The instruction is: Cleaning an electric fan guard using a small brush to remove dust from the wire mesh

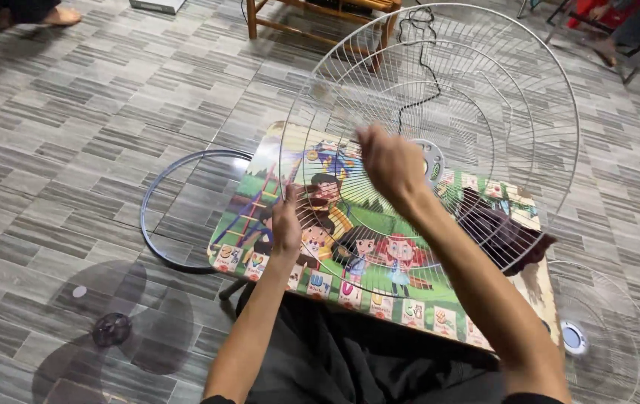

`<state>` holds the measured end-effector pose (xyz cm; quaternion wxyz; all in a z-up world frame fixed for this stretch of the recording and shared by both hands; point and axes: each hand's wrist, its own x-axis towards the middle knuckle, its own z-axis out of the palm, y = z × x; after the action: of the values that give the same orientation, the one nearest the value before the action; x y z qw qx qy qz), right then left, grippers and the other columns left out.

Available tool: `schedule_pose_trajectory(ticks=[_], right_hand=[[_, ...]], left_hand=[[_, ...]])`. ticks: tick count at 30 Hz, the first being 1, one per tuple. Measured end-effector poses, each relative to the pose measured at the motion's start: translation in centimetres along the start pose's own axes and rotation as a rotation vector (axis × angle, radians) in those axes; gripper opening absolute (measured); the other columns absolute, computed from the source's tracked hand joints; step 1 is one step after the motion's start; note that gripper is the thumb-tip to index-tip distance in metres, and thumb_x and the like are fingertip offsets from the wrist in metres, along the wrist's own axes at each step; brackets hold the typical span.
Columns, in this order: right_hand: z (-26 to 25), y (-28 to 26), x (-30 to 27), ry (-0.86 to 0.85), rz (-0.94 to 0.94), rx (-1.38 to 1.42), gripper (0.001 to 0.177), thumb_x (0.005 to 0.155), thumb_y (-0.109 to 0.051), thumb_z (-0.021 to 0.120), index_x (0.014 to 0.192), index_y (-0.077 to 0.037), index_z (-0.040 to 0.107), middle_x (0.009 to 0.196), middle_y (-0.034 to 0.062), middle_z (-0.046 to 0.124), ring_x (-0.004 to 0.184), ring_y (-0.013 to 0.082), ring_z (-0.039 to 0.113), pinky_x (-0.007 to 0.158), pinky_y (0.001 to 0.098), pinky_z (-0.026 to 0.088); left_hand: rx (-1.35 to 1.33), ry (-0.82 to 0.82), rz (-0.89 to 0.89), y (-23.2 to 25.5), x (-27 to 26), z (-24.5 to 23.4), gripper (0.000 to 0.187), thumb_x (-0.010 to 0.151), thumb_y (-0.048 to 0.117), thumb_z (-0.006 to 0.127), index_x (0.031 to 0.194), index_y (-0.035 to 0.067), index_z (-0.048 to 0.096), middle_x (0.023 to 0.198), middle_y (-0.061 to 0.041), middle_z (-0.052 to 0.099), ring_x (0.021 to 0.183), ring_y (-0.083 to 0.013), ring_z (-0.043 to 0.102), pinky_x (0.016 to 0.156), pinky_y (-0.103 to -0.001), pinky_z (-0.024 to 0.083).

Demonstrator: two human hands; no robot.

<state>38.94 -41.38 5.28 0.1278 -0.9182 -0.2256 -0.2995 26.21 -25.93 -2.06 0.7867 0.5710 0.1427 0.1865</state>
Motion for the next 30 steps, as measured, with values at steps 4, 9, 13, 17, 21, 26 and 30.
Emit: schedule_pose_trajectory(ticks=[4,9,13,17,21,26,30], right_hand=[[-0.8,-2.9,-2.9,-0.032,-0.234,0.005,0.034,0.108,-0.04,0.045,0.087,-0.014,0.053,0.058,0.0175,0.062,0.052,0.0418,0.068,0.049,0.0539,0.054],[-3.5,0.2,2.3,0.286,-0.21,-0.227,0.026,0.104,-0.034,0.053,0.082,-0.022,0.048,0.048,0.0061,0.054,0.044,0.0317,0.065,0.042,0.0427,0.051],[-5.3,4.2,4.5,0.149,0.131,0.042,0.045,0.114,-0.041,0.042,0.086,-0.009,0.057,0.063,0.0313,0.06,0.068,0.0568,0.065,0.056,0.0669,0.045],[-3.8,1.0,1.0,0.004,0.133,0.106,0.046,0.112,-0.049,0.046,0.082,-0.015,0.055,0.058,0.0245,0.059,0.062,0.0511,0.067,0.055,0.0604,0.051],[-3.4,-1.5,-2.1,-0.188,0.076,0.114,0.052,0.108,-0.059,0.038,0.088,-0.014,0.055,0.062,0.029,0.058,0.07,0.0564,0.065,0.059,0.0659,0.048],[-3.6,-1.7,-3.3,-0.266,0.0,0.094,0.051,0.108,-0.056,0.036,0.087,-0.013,0.054,0.061,0.0276,0.06,0.065,0.0538,0.067,0.057,0.0632,0.051],[-7.5,1.3,1.9,-0.04,0.105,-0.083,0.044,0.113,-0.043,0.04,0.086,-0.01,0.053,0.06,0.028,0.062,0.065,0.0519,0.069,0.057,0.0637,0.053]], left_hand=[[-0.123,-0.189,0.043,0.3,1.4,0.1,0.064,0.106,0.051,0.03,0.114,0.001,0.07,0.089,-0.012,0.076,0.067,-0.0208,0.07,0.059,-0.034,0.061],[-0.102,-0.065,0.018,0.4,-1.1,0.7,0.057,0.105,0.051,0.051,0.114,0.002,0.078,0.103,-0.021,0.078,0.097,-0.0252,0.073,0.093,-0.041,0.057],[-0.051,-0.017,0.045,-10.5,3.3,-1.6,0.064,0.109,0.047,0.047,0.129,-0.012,0.064,0.133,-0.03,0.061,0.132,-0.0356,0.052,0.117,-0.054,0.033],[-0.021,-0.071,0.143,-4.9,1.6,0.6,0.06,0.112,0.043,0.042,0.129,-0.008,0.067,0.128,-0.027,0.065,0.134,-0.0355,0.053,0.117,-0.053,0.032],[-0.07,-0.103,0.089,3.0,-3.3,2.1,0.059,0.11,0.043,0.043,0.129,-0.006,0.068,0.132,-0.03,0.064,0.134,-0.0424,0.053,0.117,-0.055,0.033],[-0.042,-0.108,0.093,3.9,-4.1,2.2,0.059,0.11,0.043,0.04,0.133,-0.005,0.065,0.141,-0.028,0.059,0.141,-0.0414,0.046,0.121,-0.056,0.026],[-0.025,-0.126,0.086,-0.3,-2.3,1.4,0.061,0.11,0.046,0.037,0.134,-0.003,0.065,0.14,-0.027,0.06,0.141,-0.0406,0.047,0.121,-0.056,0.027]])
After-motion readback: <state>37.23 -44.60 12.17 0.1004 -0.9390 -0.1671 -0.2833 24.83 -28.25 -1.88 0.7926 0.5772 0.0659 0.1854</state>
